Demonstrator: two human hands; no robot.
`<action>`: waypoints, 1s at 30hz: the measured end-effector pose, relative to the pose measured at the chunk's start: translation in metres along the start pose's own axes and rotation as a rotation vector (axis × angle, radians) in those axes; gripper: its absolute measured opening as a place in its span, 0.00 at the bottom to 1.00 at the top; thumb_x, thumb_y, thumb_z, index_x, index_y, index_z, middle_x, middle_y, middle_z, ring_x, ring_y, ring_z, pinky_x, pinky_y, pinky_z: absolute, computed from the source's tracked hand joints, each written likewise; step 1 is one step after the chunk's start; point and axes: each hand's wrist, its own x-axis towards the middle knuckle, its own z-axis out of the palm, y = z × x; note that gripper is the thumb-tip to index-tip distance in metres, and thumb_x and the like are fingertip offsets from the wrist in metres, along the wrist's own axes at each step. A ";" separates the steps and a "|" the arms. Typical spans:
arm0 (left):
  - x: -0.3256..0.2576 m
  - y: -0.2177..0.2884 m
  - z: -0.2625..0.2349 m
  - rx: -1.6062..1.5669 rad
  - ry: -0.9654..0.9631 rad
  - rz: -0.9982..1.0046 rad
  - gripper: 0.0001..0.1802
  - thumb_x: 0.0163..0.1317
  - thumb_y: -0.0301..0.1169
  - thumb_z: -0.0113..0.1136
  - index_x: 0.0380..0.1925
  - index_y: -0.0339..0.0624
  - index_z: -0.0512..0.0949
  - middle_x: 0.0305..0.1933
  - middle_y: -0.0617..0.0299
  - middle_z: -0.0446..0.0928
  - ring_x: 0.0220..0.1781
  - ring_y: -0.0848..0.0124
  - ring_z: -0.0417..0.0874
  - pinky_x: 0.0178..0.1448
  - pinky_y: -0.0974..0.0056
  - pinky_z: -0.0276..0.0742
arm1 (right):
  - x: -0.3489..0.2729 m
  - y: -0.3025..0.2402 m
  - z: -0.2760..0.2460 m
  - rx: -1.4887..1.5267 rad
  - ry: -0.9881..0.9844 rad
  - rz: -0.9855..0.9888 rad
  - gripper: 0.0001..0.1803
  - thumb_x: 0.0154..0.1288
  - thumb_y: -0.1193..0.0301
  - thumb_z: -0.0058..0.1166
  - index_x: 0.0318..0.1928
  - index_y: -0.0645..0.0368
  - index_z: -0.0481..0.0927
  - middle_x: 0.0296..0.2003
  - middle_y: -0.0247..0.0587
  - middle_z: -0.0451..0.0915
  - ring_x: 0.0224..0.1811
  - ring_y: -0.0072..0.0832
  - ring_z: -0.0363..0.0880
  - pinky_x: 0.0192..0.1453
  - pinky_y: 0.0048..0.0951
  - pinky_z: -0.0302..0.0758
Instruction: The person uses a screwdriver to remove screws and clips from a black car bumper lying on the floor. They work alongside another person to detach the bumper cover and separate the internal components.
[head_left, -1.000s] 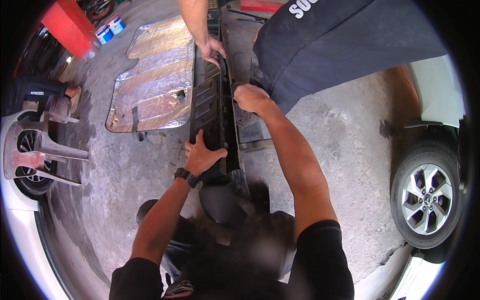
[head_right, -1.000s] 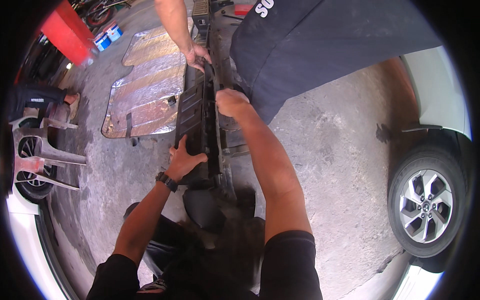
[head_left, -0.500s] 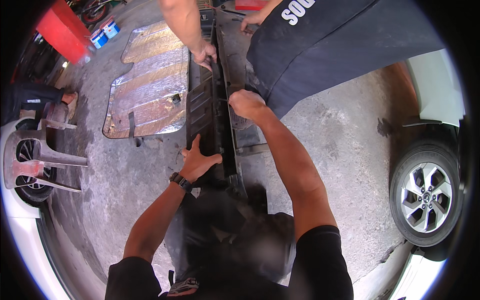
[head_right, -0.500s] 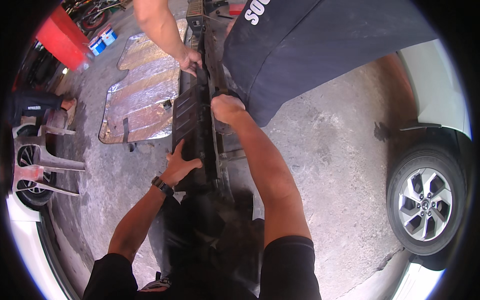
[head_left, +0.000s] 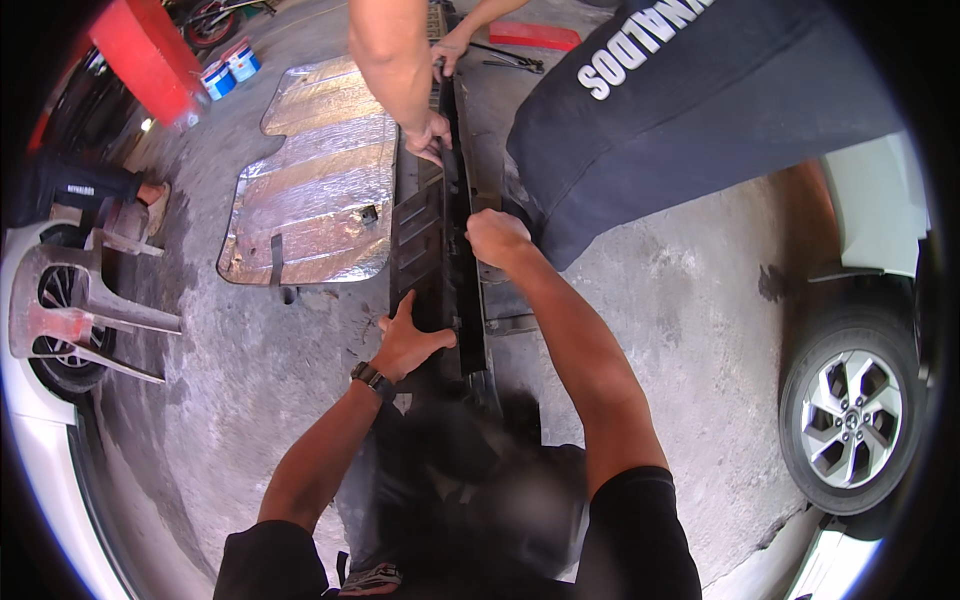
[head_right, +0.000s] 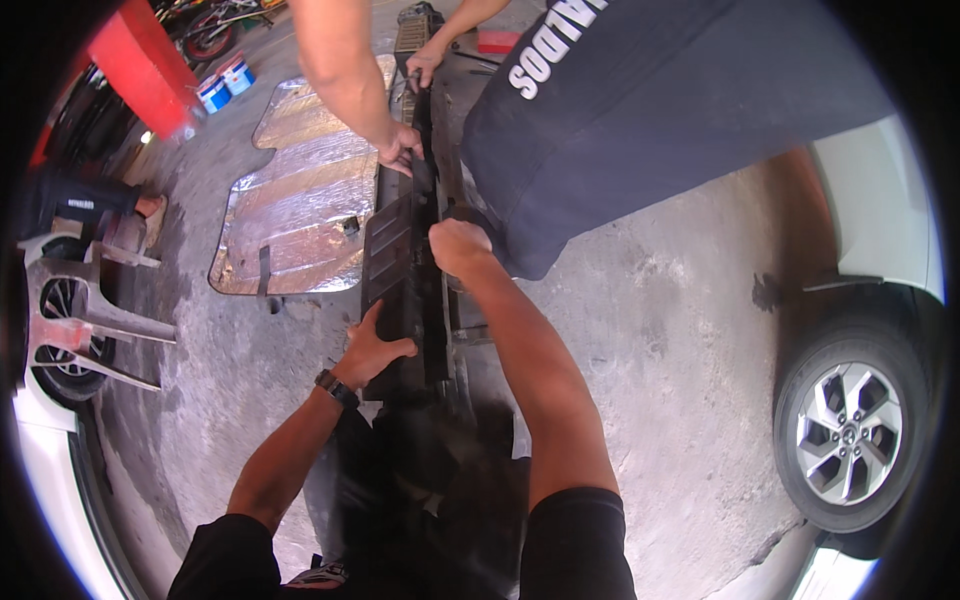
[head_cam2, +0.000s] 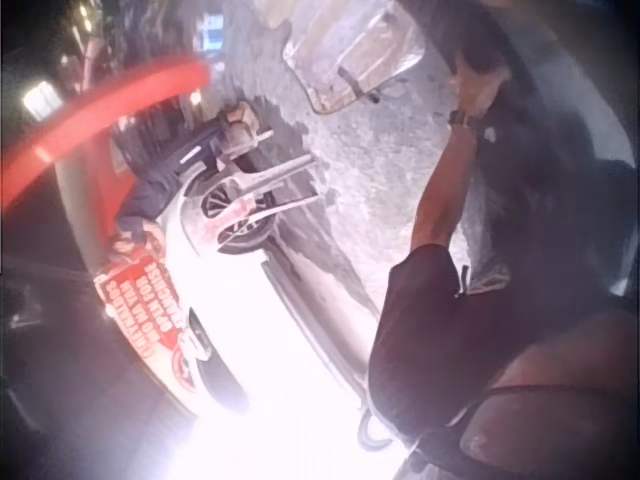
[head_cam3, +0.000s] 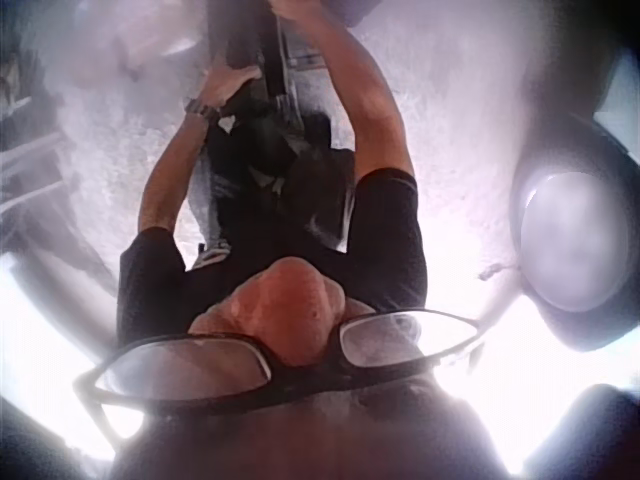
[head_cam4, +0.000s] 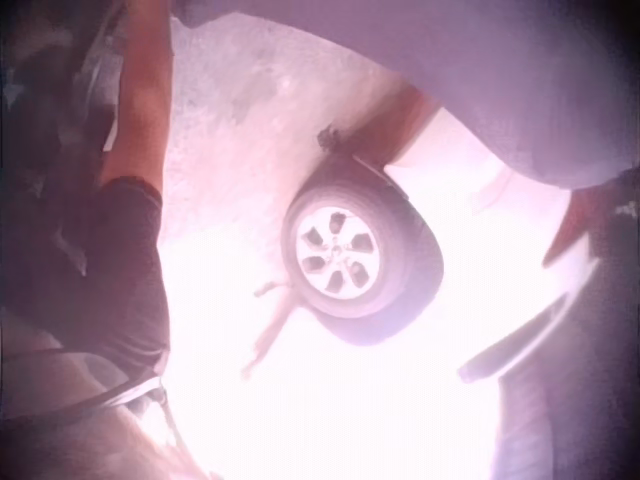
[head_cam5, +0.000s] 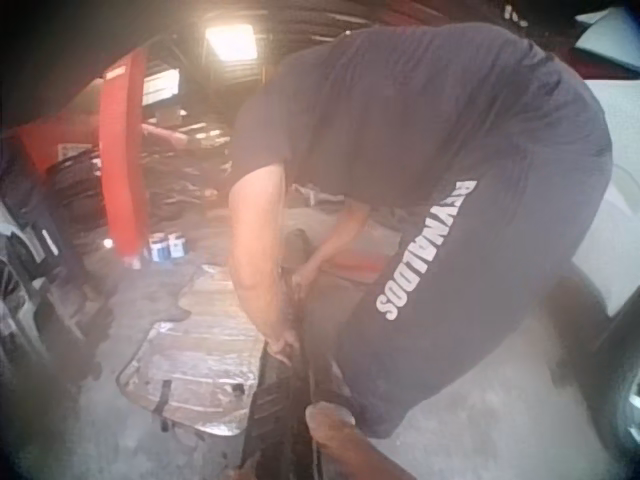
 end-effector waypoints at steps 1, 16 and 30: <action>-0.004 0.004 -0.003 0.003 -0.003 -0.007 0.68 0.36 0.51 0.74 0.76 0.39 0.49 0.66 0.27 0.55 0.70 0.37 0.61 0.74 0.53 0.62 | -0.002 -0.001 -0.003 -0.051 -0.037 0.013 0.11 0.64 0.69 0.54 0.38 0.60 0.87 0.40 0.53 0.86 0.47 0.48 0.86 0.52 0.44 0.82; -0.004 -0.003 -0.006 -0.020 -0.020 -0.030 0.68 0.36 0.50 0.74 0.77 0.41 0.48 0.66 0.26 0.53 0.69 0.33 0.60 0.73 0.49 0.63 | -0.002 -0.011 -0.005 -0.165 -0.005 0.015 0.14 0.69 0.65 0.50 0.37 0.59 0.87 0.37 0.52 0.86 0.43 0.48 0.86 0.49 0.45 0.83; -0.003 -0.005 -0.010 -0.091 -0.014 -0.002 0.67 0.36 0.49 0.73 0.76 0.37 0.49 0.65 0.28 0.56 0.70 0.36 0.60 0.72 0.52 0.65 | -0.006 0.013 0.007 -0.033 0.101 -0.051 0.20 0.73 0.57 0.48 0.35 0.59 0.86 0.35 0.52 0.85 0.41 0.51 0.85 0.47 0.49 0.81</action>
